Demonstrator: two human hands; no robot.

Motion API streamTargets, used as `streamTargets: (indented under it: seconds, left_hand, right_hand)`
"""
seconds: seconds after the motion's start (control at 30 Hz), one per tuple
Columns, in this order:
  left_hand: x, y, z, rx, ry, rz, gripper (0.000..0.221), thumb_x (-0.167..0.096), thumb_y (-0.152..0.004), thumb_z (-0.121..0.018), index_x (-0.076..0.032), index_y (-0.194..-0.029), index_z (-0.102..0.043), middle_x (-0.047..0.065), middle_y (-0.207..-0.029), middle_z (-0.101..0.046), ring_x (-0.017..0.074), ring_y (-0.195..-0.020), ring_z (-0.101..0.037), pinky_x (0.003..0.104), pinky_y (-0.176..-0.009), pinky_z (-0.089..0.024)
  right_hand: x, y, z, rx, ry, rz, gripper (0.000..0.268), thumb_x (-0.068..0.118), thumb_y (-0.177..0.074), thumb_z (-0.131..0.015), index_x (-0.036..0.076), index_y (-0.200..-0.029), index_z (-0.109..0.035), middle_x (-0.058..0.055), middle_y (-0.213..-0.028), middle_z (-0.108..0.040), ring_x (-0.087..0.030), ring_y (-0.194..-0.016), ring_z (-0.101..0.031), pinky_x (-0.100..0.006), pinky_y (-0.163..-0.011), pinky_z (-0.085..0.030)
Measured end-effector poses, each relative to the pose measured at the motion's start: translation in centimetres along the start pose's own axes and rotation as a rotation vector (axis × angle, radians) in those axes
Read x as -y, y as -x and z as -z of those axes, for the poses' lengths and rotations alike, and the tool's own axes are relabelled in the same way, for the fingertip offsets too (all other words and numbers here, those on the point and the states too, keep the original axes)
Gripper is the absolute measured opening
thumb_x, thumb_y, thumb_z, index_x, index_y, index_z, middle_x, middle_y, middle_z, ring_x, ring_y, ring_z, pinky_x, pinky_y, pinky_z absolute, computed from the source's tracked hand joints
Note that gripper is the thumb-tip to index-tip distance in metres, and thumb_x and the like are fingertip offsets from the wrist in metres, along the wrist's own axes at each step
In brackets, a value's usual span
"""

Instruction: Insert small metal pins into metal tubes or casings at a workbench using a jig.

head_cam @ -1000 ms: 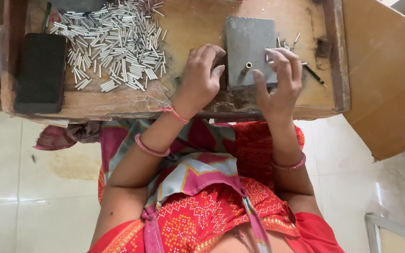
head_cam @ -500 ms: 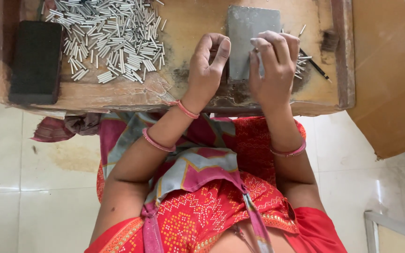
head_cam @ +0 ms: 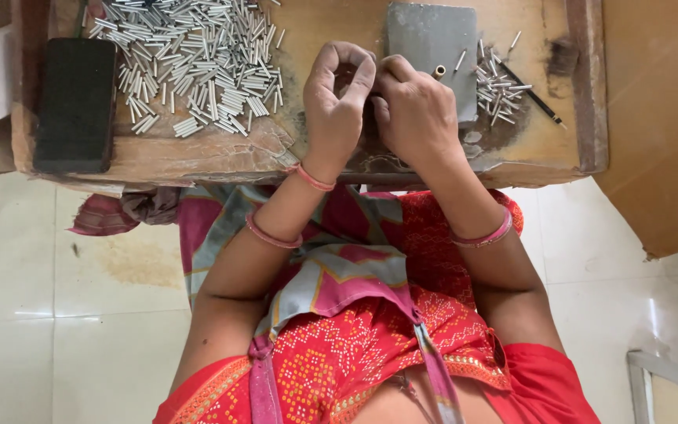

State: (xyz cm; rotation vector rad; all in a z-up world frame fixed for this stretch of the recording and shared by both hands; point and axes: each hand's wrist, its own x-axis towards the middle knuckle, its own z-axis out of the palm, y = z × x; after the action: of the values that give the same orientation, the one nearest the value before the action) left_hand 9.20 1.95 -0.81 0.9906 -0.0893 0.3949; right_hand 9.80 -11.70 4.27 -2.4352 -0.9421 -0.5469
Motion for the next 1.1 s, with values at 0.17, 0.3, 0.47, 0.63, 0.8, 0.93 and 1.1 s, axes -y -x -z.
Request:
streamTargets:
  seconds: [0.17,0.3,0.47,0.63,0.8,0.93,1.1]
  left_hand:
    - [-3.2,0.8,1.0,0.178,-0.855,-0.31,0.011,0.005,-0.09,-0.063,-0.001,-0.099,-0.06,0.012,-0.096,-0.062,0.0283,-0.088,-0.064,0.037,-0.082,-0.053]
    - [-2.9,0.6,1.6,0.279,-0.975,-0.356,0.019,0.004,-0.081,-0.062,0.0,-0.1,-0.06,0.017,-0.099,-0.062,0.0374,-0.096,-0.062,0.044,-0.087,-0.051]
    - [-1.0,-0.3,1.8,0.367,-1.174,-0.308,0.017,-0.004,-0.076,-0.068,-0.002,-0.092,-0.064,0.019,-0.098,-0.062,0.0417,-0.1,-0.059,0.049,-0.089,-0.048]
    - [-0.9,-0.8,1.9,0.379,-1.179,-0.191,0.014,-0.004,-0.074,-0.068,-0.003,-0.088,-0.066,0.017,-0.098,-0.065,0.0394,-0.099,-0.062,0.048,-0.089,-0.05]
    - [-4.5,1.3,0.6,0.384,-1.112,-0.294,0.015,-0.001,-0.075,-0.07,-0.003,-0.089,-0.065,0.016,-0.096,-0.064,0.0384,-0.096,-0.063,0.047,-0.087,-0.051]
    - [-8.9,3.4,-1.5,0.545,-0.734,-0.265,0.029,0.001,-0.083,-0.071,0.0,-0.111,-0.062,0.015,-0.101,-0.059,0.0326,-0.09,-0.062,0.04,-0.083,-0.052]
    - [-8.4,4.8,-2.0,0.676,-0.609,-0.341,0.022,0.0,-0.088,-0.075,-0.003,-0.107,-0.065,0.012,-0.104,-0.06,0.0267,-0.093,-0.064,0.035,-0.083,-0.054]
  right_hand:
    - [-0.7,-0.2,-0.8,0.085,0.1,-0.023,0.005,0.01,-0.091,-0.07,0.007,-0.095,-0.07,-0.009,-0.103,-0.066,-0.033,-0.087,-0.068,-0.046,-0.073,-0.053]
    - [-0.7,0.3,-0.5,0.074,0.061,-0.017,0.006,0.009,-0.087,-0.071,0.006,-0.092,-0.07,-0.008,-0.103,-0.067,-0.033,-0.084,-0.068,-0.045,-0.071,-0.054]
    - [-1.0,0.9,-0.3,-0.002,-0.041,0.043,0.012,0.008,-0.086,-0.072,0.003,-0.096,-0.066,-0.008,-0.105,-0.066,-0.032,-0.089,-0.069,-0.042,-0.076,-0.054]
    - [-0.4,1.5,0.0,-0.148,-0.263,0.043,0.013,-0.001,-0.088,-0.071,0.002,-0.099,-0.064,-0.009,-0.106,-0.067,-0.024,-0.08,-0.067,-0.035,-0.07,-0.053]
    - [-0.9,4.2,1.0,-0.139,-0.874,-0.244,0.007,-0.005,-0.106,-0.061,-0.001,-0.109,-0.065,-0.005,-0.09,-0.066,-0.005,-0.061,-0.057,-0.02,-0.055,-0.045]
    - [-2.1,6.9,2.5,0.008,-1.303,-0.495,0.003,-0.003,-0.102,-0.058,-0.002,-0.105,-0.059,-0.008,-0.095,-0.07,-0.004,-0.055,-0.052,-0.019,-0.047,-0.037]
    - [-1.5,8.0,4.3,0.303,-1.578,-0.574,0.008,0.001,-0.103,-0.059,-0.003,-0.11,-0.06,-0.012,-0.09,-0.071,-0.005,-0.051,-0.051,-0.018,-0.045,-0.036]
